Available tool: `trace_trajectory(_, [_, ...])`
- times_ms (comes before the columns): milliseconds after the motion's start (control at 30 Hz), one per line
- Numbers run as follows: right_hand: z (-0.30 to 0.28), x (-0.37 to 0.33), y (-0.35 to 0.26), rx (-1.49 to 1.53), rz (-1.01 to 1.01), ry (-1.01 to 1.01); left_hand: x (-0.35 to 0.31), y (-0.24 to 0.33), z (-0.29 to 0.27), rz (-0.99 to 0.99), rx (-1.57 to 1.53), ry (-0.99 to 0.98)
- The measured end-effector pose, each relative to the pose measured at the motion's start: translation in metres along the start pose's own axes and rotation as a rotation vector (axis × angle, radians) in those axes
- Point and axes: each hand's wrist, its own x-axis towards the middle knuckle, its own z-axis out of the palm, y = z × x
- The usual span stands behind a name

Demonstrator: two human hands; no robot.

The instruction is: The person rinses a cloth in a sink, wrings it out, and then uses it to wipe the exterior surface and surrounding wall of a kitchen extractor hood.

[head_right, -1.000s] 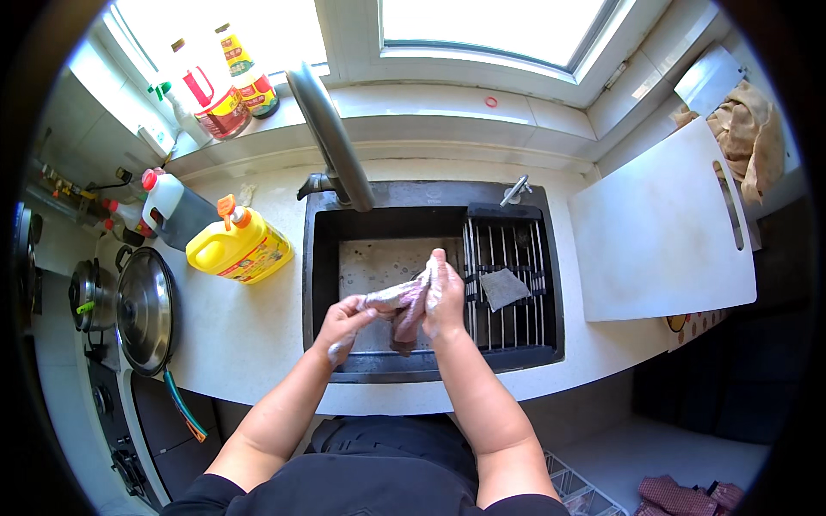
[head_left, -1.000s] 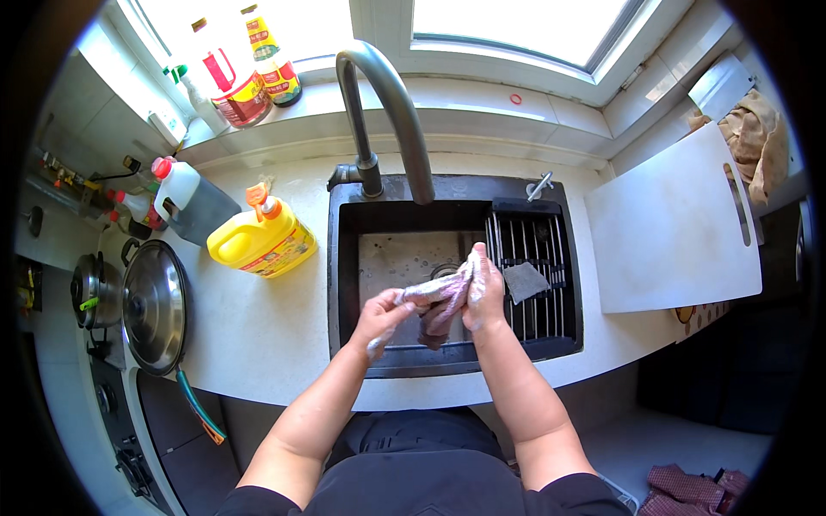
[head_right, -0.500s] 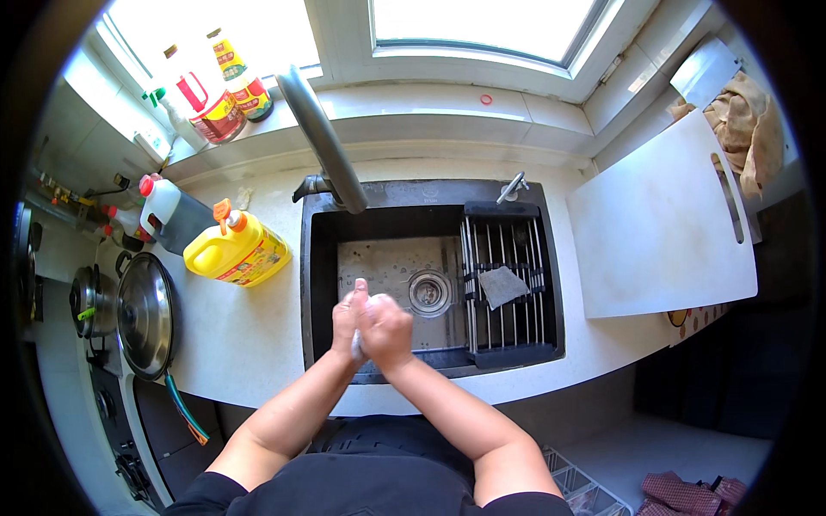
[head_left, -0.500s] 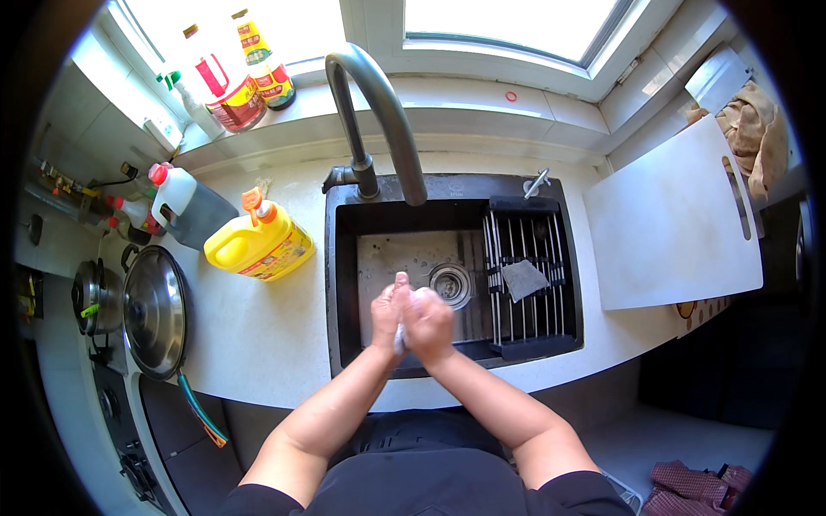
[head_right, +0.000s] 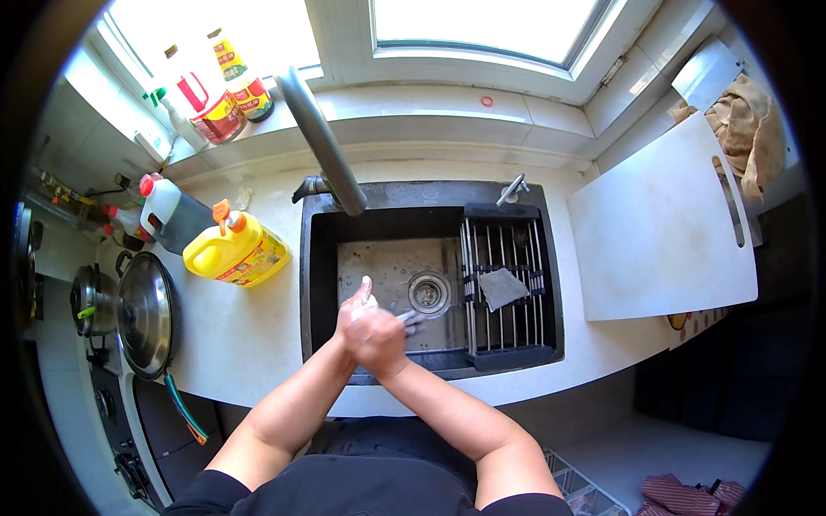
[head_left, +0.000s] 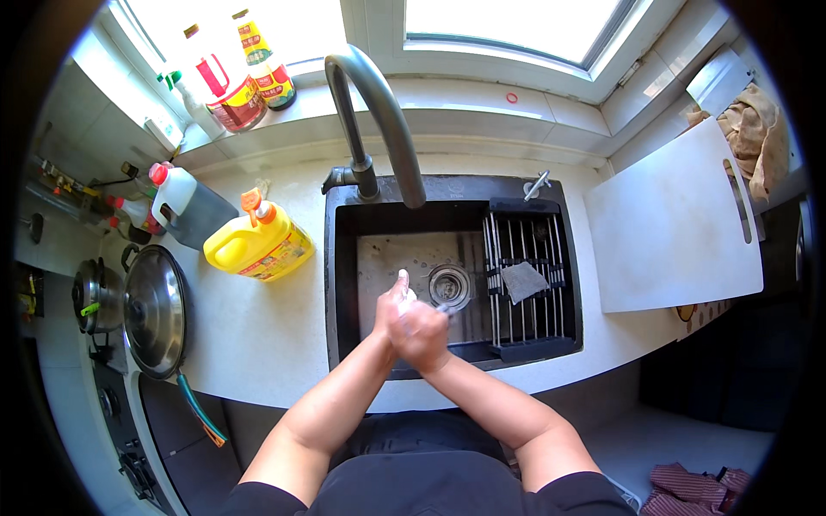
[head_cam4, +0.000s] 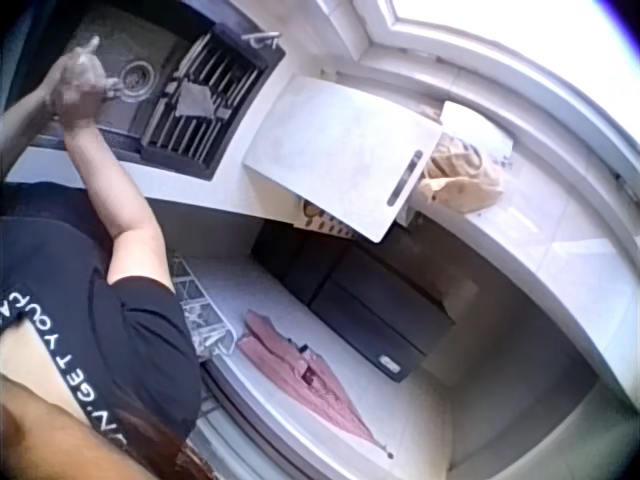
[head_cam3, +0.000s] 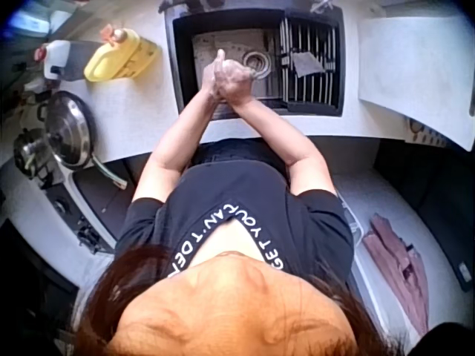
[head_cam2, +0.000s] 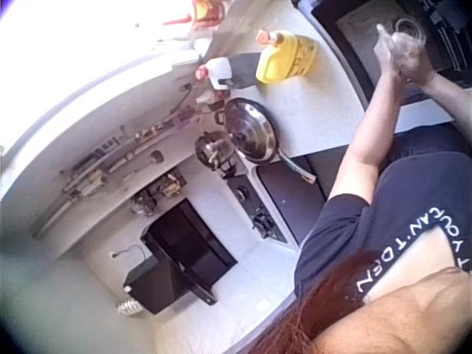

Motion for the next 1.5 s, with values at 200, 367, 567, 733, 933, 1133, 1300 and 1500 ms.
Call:
trace_trajectory(200, [-0.003, 0.013, 0.017, -0.090, 0.153, 0.134, -0.018, 0.005, 0.039, 0.048, 0.098, 0.125])
trace_trajectory(367, [0.000, 0.013, 0.024, -0.214, 0.142, 0.059, -0.021, 0.003, 0.052, 0.123, -0.147, -0.045])
trace_trajectory(567, [-0.001, 0.014, 0.000, 0.026, -0.016, -0.006, 0.007, 0.005, 0.019, 0.023, 0.012, 0.116])
trace_trajectory(733, [-0.016, 0.029, 0.049, -0.046, 0.419, 0.036, -0.031, 0.017, 0.051, 0.035, -0.022, 0.123])
trace_trajectory(933, [-0.057, 0.033, 0.070, 0.718, 1.187, -0.060, -0.033, 0.034, 0.031, 0.150, 0.077, -0.056])
trace_trajectory(1133, [-0.057, 0.031, 0.037, 0.774, 1.319, -0.084, -0.033, 0.032, 0.031, 0.181, 0.067, 0.146])
trace_trajectory(1300, [-0.011, -0.009, 0.001, 0.264, 0.357, 0.018, -0.007, 0.005, 0.019, 0.255, 0.027, 0.284])
trace_trajectory(1500, [0.003, -0.009, 0.028, 0.066, 0.392, 0.196, -0.020, -0.003, 0.046, 0.092, 0.024, 0.210])
